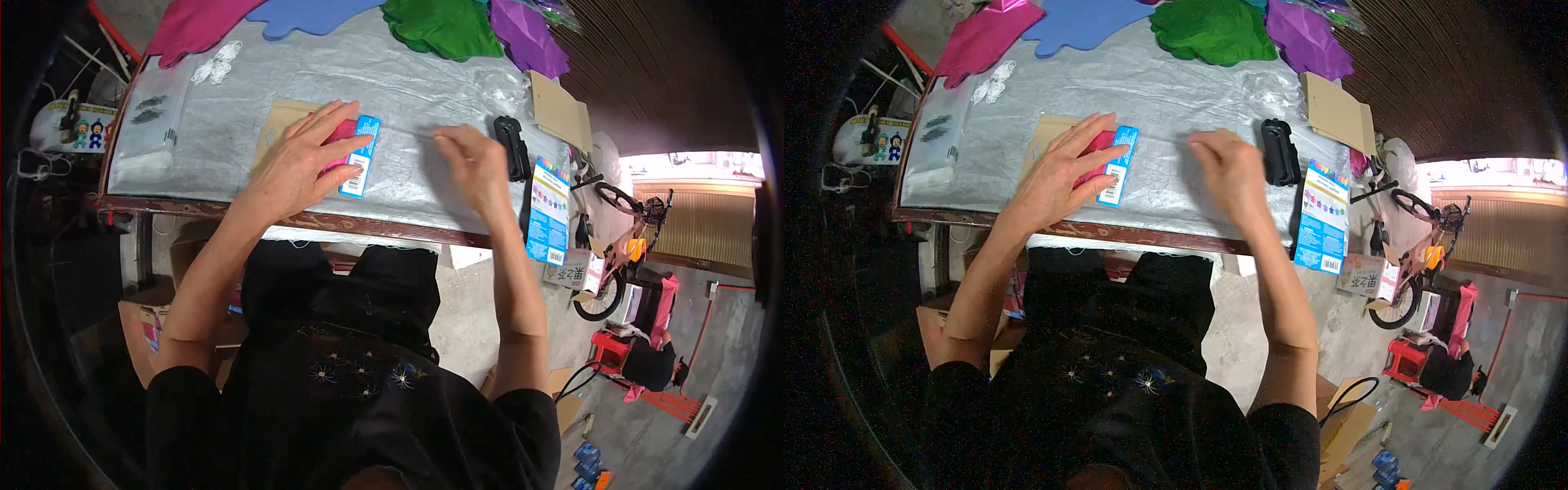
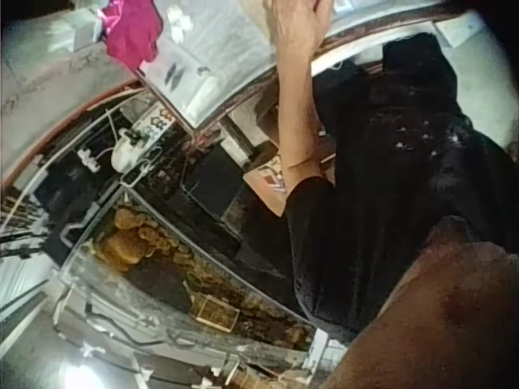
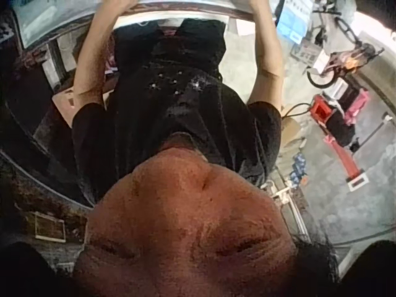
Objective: Folding and sorting colorful plastic sheets at a workbench.
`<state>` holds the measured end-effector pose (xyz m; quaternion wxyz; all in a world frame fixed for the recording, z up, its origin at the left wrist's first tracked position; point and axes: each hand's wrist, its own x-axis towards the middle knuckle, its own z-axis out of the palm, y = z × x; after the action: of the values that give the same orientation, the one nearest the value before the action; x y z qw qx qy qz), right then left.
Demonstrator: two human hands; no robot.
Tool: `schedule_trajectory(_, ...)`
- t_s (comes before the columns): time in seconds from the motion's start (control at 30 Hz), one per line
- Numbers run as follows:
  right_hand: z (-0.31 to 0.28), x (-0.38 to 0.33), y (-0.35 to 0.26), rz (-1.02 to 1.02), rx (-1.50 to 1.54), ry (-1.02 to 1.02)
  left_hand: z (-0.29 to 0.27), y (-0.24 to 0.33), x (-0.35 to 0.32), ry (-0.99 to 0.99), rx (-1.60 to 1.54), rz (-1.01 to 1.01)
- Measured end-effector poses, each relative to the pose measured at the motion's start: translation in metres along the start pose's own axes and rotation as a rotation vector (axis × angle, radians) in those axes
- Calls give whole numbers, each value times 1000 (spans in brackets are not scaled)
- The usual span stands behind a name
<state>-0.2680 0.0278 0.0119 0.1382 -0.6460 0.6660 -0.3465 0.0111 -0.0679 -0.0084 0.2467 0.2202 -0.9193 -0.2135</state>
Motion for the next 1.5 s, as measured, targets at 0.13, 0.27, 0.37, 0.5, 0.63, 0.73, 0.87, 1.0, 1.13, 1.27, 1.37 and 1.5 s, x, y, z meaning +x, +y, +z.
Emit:
schedule_trajectory(0.13, -86, -9, 36, -162, -291, 317, 0, -1, -1, 26, -17, -30)
schedule_trajectory(0.27, -155, -24, 79, 20, -440, 333, -1, -10, 10, 143, -212, -140)
schedule_trajectory(0.37, -167, -30, 115, 119, -372, 247, -15, -16, 34, 24, 163, -53)
schedule_trajectory(0.5, -159, -28, 127, 83, -397, 135, -21, -38, 56, -177, 49, -64)
schedule_trajectory(0.63, -142, -30, 90, 13, -644, 363, -34, -38, 72, -446, -321, -465)
schedule_trajectory(0.73, -115, -37, 36, 13, -347, 418, -47, -60, 69, -350, -511, -465)
schedule_trajectory(0.87, -54, -47, -7, 248, 175, 93, -58, -46, 76, -157, -910, -540)
schedule_trajectory(1.0, 3, -30, -59, 320, 636, 14, -52, -32, 73, -25, -1177, -560)
schedule_trajectory(1.13, 13, -12, -66, 365, 843, -9, -45, -27, 68, 36, -1353, -549)
schedule_trajectory(1.27, 16, -3, -66, 394, 872, -16, -44, -18, 60, 27, -1531, -524)
schedule_trajectory(1.37, 18, -2, -65, 402, 884, -17, -41, -16, 55, 24, -1616, -504)
schedule_trajectory(1.5, 16, -1, -62, 418, 913, -28, -38, -10, 50, 41, -1664, -516)
